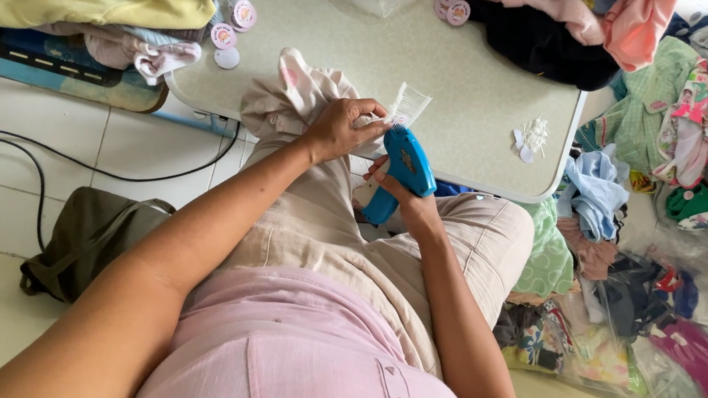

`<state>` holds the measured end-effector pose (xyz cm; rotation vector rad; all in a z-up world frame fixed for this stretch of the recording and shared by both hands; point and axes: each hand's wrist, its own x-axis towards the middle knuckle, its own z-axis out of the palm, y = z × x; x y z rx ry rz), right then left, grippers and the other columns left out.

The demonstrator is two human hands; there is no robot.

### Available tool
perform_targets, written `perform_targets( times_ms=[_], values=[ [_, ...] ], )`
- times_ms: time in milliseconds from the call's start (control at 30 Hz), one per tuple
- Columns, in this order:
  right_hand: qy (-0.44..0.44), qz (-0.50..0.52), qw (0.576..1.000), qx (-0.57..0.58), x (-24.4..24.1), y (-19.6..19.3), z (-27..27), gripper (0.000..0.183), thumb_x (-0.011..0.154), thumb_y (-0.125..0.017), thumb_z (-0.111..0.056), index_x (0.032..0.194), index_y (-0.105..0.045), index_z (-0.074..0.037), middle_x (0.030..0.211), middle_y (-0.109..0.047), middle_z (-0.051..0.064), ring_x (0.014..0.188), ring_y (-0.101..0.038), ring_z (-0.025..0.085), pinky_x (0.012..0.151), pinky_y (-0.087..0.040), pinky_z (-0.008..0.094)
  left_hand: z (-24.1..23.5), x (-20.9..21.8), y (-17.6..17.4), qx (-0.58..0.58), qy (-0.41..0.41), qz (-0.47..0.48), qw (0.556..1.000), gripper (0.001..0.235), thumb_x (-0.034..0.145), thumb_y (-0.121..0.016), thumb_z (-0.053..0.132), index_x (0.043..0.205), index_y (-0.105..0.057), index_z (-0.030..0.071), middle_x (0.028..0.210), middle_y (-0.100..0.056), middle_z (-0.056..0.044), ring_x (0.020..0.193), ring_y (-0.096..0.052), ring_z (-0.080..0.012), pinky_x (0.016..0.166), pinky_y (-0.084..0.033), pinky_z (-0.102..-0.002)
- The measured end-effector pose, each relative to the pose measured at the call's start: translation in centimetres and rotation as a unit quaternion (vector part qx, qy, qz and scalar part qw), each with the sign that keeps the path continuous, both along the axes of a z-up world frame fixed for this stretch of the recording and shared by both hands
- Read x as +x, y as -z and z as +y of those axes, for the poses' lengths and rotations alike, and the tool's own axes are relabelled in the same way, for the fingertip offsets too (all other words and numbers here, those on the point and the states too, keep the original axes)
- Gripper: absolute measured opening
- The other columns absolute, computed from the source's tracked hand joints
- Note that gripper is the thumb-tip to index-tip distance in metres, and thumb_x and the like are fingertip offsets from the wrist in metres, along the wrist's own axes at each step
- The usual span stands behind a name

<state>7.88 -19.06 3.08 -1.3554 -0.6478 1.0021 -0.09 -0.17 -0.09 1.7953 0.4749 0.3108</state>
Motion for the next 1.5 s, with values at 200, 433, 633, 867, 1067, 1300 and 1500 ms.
perform_targets(
  times_ms=[200, 433, 633, 867, 1067, 1300, 1500],
  values=[
    [0.029, 0.014, 0.999, -0.007, -0.5, -0.4, 0.1, 0.027, 0.090, -0.083, -0.021, 0.107, -0.074, -0.002, 0.098, -0.076, 0.016, 0.099, -0.072, 0.035, 0.099, -0.049, 0.059, 0.4, 0.2, 0.8, -0.020, 0.005, -0.004, 1.000, 0.015, 0.093, -0.076, 0.023, 0.108, -0.077, 0.023, 0.091, -0.079, -0.006, 0.092, -0.074, -0.0196, 0.084, -0.057, -0.039],
    [0.038, -0.014, 0.999, 0.008, -0.3, -1.4, 0.1, 0.023, 0.092, -0.081, -0.019, 0.103, -0.074, 0.000, 0.094, -0.076, 0.019, 0.094, -0.074, 0.036, 0.096, -0.050, 0.058, 0.9, -0.6, 0.3, -0.059, 0.030, 0.004, 0.998, 0.019, 0.092, -0.076, 0.024, 0.111, -0.078, 0.025, 0.097, -0.078, -0.004, 0.095, -0.069, -0.0106, 0.087, -0.056, -0.036],
    [0.010, -0.062, 0.997, -0.045, 0.6, 1.0, -0.7, 0.015, 0.094, -0.077, -0.023, 0.102, -0.076, -0.010, 0.088, -0.075, 0.012, 0.086, -0.071, 0.028, 0.092, -0.048, 0.046, 1.0, -0.3, 0.6, -0.085, 0.040, 0.030, 0.995, 0.019, 0.088, -0.079, 0.028, 0.105, -0.079, 0.020, 0.088, -0.076, -0.001, 0.088, -0.065, -0.0088, 0.082, -0.056, -0.036],
    [-0.005, -0.144, 0.986, -0.085, 1.7, 2.4, -1.9, 0.018, 0.088, -0.084, -0.026, 0.100, -0.079, -0.014, 0.082, -0.074, 0.010, 0.080, -0.071, 0.026, 0.088, -0.052, 0.042, 0.5, 0.5, 0.5, -0.079, 0.046, 0.050, 0.995, 0.016, 0.084, -0.080, 0.025, 0.099, -0.081, 0.019, 0.085, -0.076, -0.005, 0.085, -0.067, -0.0117, 0.079, -0.055, -0.034],
    [-0.015, -0.174, 0.978, -0.113, 1.8, 2.3, -2.0, 0.020, 0.087, -0.080, -0.033, 0.099, -0.076, -0.017, 0.083, -0.075, 0.010, 0.082, -0.072, 0.031, 0.085, -0.053, 0.045, 0.2, 0.2, 0.7, -0.058, 0.021, 0.044, 0.997, 0.015, 0.085, -0.079, 0.023, 0.099, -0.081, 0.018, 0.087, -0.077, -0.008, 0.084, -0.069, -0.0163, 0.077, -0.055, -0.038],
    [-0.014, -0.208, 0.968, -0.136, 1.6, 1.4, -1.7, 0.024, 0.087, -0.078, -0.033, 0.100, -0.076, -0.013, 0.084, -0.075, 0.014, 0.082, -0.073, 0.036, 0.082, -0.054, 0.048, 0.3, -0.1, 1.8, -0.005, 0.019, 0.039, 0.999, 0.018, 0.082, -0.083, 0.025, 0.099, -0.081, 0.021, 0.089, -0.075, -0.007, 0.083, -0.069, -0.0187, 0.076, -0.055, -0.038],
    [-0.035, -0.220, 0.968, -0.118, 1.6, 1.2, -1.4, 0.026, 0.087, -0.078, -0.029, 0.105, -0.076, -0.011, 0.088, -0.076, 0.016, 0.085, -0.074, 0.038, 0.084, -0.055, 0.049, 0.4, -0.6, 1.2, -0.014, 0.028, 0.046, 0.998, 0.016, 0.086, -0.080, 0.025, 0.102, -0.078, 0.022, 0.093, -0.078, -0.005, 0.095, -0.073, -0.0259, 0.086, -0.056, -0.043]
  ],
)
